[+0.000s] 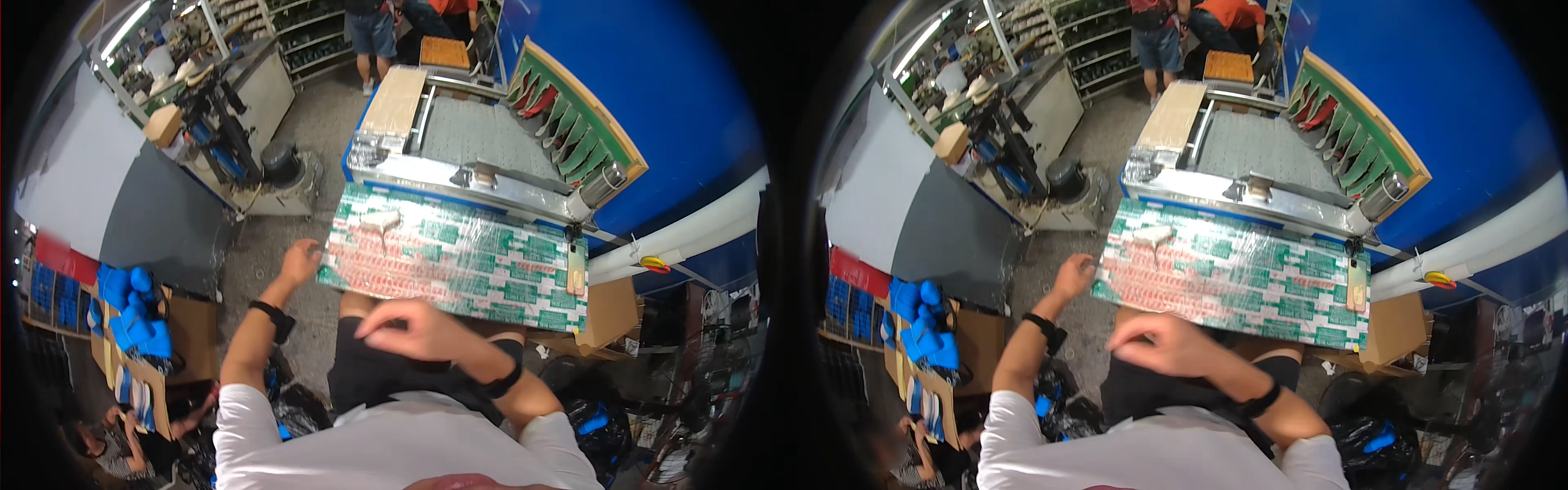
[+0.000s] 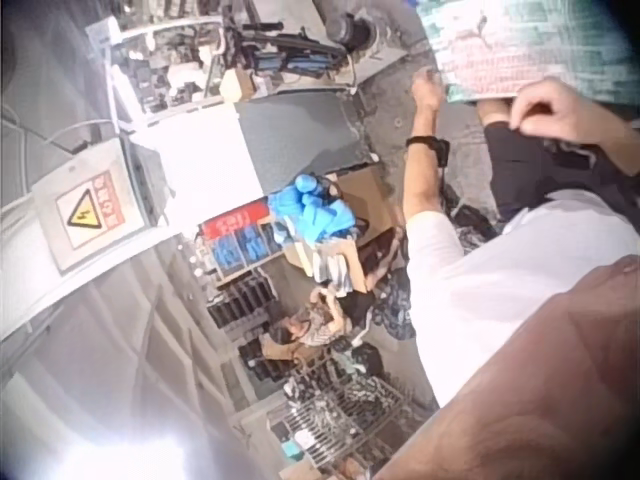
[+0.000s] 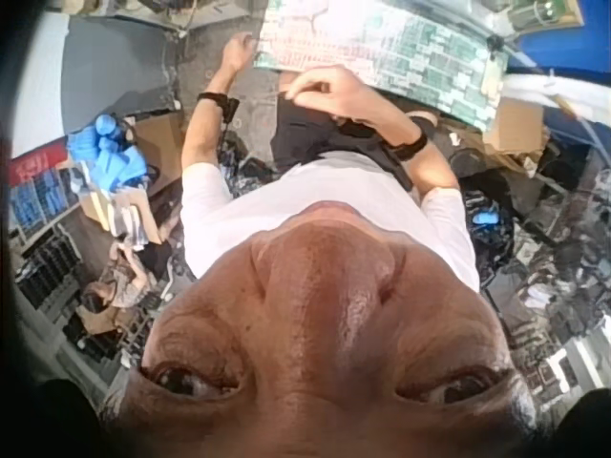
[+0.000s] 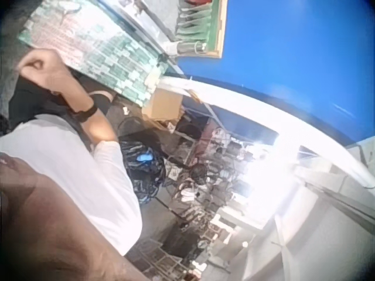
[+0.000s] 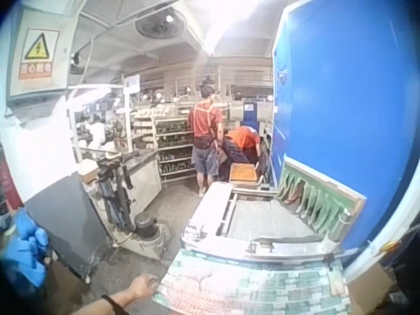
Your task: The recorder prepares an adhesive or chemical solution by pouring it into a cup and using factory equipment.
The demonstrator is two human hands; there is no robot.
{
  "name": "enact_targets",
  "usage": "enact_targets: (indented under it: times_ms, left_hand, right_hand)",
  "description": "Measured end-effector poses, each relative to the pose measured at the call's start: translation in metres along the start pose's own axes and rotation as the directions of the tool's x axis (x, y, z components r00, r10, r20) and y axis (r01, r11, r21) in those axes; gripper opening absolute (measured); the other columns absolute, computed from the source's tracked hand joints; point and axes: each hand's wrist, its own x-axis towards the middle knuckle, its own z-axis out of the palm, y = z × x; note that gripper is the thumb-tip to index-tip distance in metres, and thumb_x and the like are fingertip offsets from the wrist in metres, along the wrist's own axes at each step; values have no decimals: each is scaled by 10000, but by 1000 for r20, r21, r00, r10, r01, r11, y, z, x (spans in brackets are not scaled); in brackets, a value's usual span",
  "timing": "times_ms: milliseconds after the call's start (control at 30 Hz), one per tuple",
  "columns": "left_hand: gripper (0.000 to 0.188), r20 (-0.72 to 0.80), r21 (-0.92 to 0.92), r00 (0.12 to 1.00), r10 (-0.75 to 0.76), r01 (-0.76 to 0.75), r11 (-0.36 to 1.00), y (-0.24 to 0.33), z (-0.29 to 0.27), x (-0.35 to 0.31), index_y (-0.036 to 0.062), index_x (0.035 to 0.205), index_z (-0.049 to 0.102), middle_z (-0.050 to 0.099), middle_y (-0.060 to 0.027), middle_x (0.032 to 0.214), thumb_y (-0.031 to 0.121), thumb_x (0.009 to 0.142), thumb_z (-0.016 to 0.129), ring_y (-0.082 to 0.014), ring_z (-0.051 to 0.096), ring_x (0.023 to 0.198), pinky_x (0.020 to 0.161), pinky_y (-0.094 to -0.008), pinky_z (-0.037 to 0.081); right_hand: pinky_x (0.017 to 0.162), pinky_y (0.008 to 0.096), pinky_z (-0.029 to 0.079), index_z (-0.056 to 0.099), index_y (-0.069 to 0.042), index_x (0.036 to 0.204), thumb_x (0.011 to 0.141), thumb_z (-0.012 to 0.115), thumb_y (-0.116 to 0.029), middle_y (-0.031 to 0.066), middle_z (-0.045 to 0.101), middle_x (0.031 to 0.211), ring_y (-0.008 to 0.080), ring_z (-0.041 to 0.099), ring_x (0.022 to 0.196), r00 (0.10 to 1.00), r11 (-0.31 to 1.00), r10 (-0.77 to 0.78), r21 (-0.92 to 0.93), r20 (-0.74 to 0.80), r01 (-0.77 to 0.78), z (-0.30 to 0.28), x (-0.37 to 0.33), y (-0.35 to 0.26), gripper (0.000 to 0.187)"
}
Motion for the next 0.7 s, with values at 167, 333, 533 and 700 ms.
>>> enact_targets:
  times_ms: [167,333,533,700]
  left_hand:
    - [458,266,178,963,-37,-11,984,77,17,12,33,1201,689,682,-233,1185,272,818,765,-400,643,1160,1123,-594,377]
    - [806,293,416,956,34,-160,895,87,28,0,54,1422,529,520,-229,1454,396,760,836,-395,484,1374,1199,-647,245]
    - [1104,483,471,874,-52,-209,857,78,24,-2,55,1573,338,344,-280,1606,472,713,890,-432,371,1480,1222,-592,268]
    - [1207,540,390,836,96,-350,852,74,30,10,5,1588,291,332,-320,1606,491,679,920,-477,331,1495,1204,-506,348]
  right_hand:
    - [864,275,523,744,-12,1103,941,702,-84,30,726,1015,123,643,931,716,933,189,-105,-672,-344,-152,-107,98,183]
    - [818,246,505,754,-33,1108,940,694,-76,28,720,963,94,628,882,423,946,267,151,-866,-287,-239,-211,117,184]
    - [803,242,514,747,-26,1121,947,703,-83,28,730,984,75,626,861,257,875,194,48,-947,-482,-297,-247,125,187]
    - [881,285,538,755,-24,1104,957,749,-197,34,758,1043,120,681,959,275,853,-217,-319,-936,-412,-366,-265,139,227]
